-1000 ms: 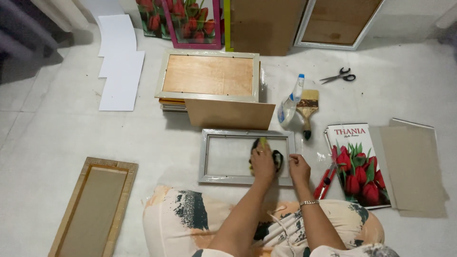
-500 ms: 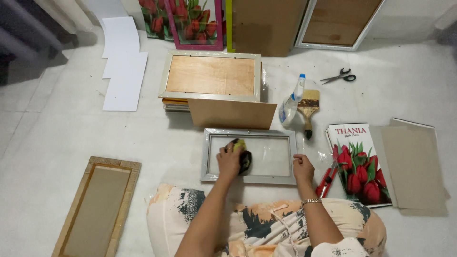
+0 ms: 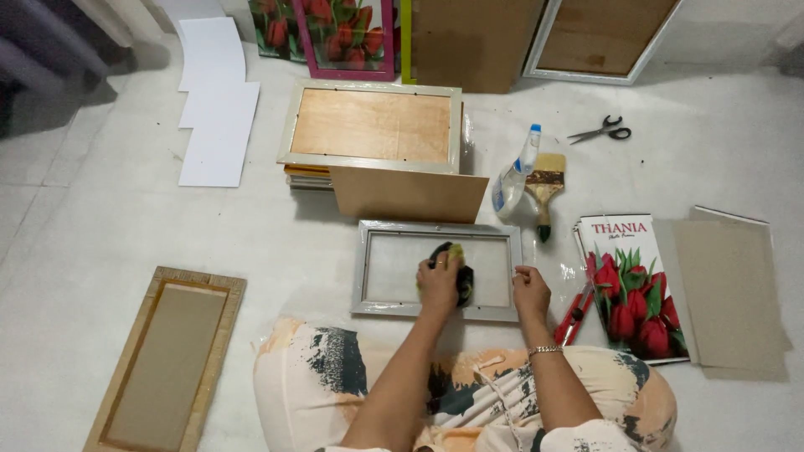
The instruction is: Cleaning glass frames and assembling them with pictures and backing boards
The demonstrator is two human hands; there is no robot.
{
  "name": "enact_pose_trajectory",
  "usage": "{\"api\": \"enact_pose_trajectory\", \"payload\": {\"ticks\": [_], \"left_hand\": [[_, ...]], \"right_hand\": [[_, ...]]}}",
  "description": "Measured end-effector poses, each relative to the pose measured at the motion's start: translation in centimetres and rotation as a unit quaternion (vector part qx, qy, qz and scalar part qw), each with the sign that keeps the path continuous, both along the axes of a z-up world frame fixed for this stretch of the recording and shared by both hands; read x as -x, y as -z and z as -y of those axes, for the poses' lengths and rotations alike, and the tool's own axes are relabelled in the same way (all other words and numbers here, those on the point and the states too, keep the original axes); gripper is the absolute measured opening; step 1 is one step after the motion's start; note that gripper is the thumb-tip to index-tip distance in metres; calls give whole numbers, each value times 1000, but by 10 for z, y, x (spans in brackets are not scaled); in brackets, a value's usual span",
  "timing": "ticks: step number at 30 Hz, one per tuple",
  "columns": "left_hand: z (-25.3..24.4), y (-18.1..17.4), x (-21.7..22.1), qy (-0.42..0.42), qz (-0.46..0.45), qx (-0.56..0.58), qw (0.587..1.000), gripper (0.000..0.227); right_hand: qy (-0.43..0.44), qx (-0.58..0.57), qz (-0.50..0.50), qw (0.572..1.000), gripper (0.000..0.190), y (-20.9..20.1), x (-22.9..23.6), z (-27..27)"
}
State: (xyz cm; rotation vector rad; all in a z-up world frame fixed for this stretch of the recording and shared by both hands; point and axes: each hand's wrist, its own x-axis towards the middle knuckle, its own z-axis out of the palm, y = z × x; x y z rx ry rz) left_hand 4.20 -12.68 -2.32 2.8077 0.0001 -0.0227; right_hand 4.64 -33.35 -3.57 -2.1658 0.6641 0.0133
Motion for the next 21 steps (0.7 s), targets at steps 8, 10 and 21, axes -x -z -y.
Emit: {"api": "enact_pose_trajectory", "payload": {"ticks": [8,10,21], "left_hand": [[78,9,2,163,-25,25,986,66],[59,18,-1,174,-15,19,984,59],[-128,-15,2,-85,-53,3,995,65]], "right_hand": [[22,27,4,999,29,9,-1,9],[23,30,3,999,25,22,-4,13],[25,47,14,998,17,33,-9,14]]}}
